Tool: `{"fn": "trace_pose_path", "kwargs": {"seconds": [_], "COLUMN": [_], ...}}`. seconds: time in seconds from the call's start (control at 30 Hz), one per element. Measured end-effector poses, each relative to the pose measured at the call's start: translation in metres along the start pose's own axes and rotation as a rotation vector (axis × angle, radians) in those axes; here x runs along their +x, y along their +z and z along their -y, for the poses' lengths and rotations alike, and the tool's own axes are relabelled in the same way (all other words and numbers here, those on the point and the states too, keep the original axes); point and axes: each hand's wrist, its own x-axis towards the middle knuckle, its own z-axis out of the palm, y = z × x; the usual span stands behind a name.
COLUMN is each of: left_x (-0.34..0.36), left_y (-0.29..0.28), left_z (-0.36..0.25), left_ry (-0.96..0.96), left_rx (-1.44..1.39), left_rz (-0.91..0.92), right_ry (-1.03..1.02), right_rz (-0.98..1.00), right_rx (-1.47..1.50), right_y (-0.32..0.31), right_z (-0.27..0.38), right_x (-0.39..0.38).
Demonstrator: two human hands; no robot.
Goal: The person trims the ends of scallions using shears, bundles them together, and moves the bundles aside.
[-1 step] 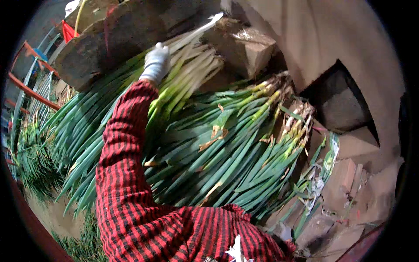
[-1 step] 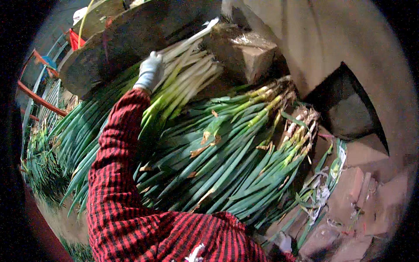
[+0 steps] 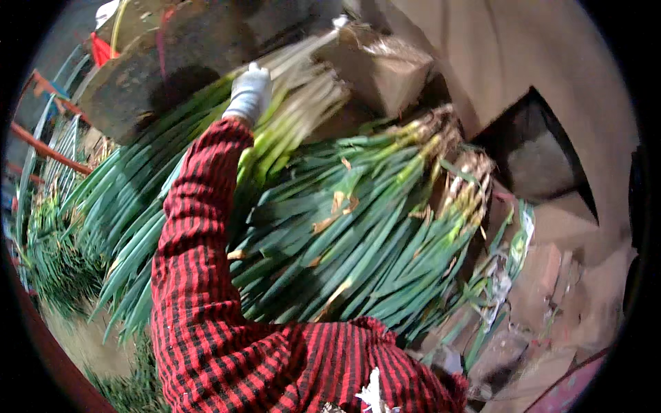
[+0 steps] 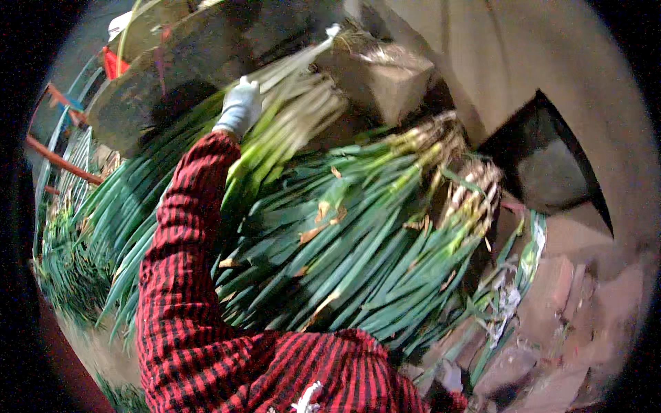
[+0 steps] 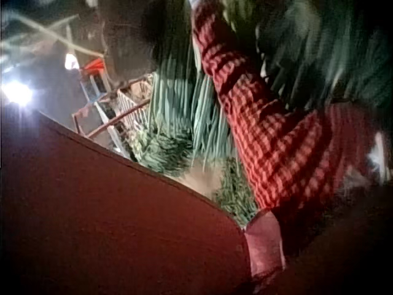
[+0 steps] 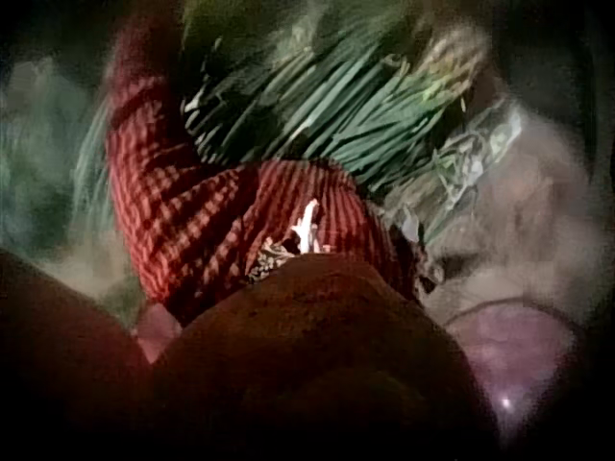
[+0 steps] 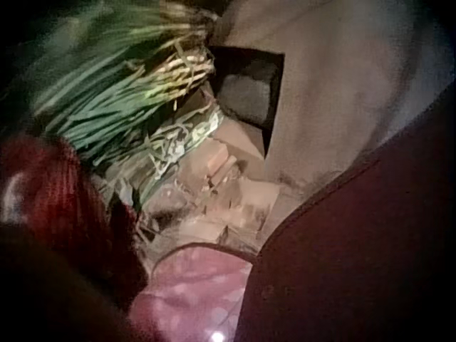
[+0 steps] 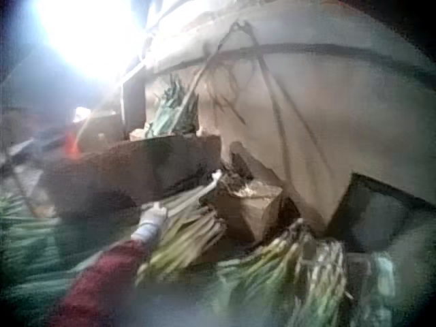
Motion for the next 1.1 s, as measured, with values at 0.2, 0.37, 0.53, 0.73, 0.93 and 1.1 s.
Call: {"fn": "trace_pose_path", "kwargs": {"seconds": [0.2, 0.37, 0.53, 0.73, 0.93, 1.1], "left_x": [0.009, 0.035, -0.042, -0.074, -0.088, -0.123], "left_y": [0.104, 0.131, 0.045, 0.076, 0.046, 0.023], "left_z": [-0.039, 0.085, -0.105, -0.192, -0.223, -0.250], "left_ry": [-0.031, -0.249, 0.478, -0.330, -0.141, -0.015], "left_rx": [0.281, -0.029, -0.331, -0.940, -0.425, -0.469], "left_rz": [0.177, 0.410, -0.265, 0.910, 0.850, 0.770], "right_ry": [-0.090, -0.280, -0.163, -0.276, -0.538, -0.827], "right_rz": [-0.090, -0.438, -0.618, -0.641, -0.790, -0.629], "right_rx": [-0.145, -0.454, -0.588, -0.501, -0.694, -0.660], "right_y": [-0.013, -0.034, -0.025, -0.012, 0.029, 0.058], "right_z": [-0.005, -0.016, -0.023, -0.015, 0.003, 0.097], "right_x": [0.001, 0.052, 0.052, 0.086, 0.089, 0.090]}}
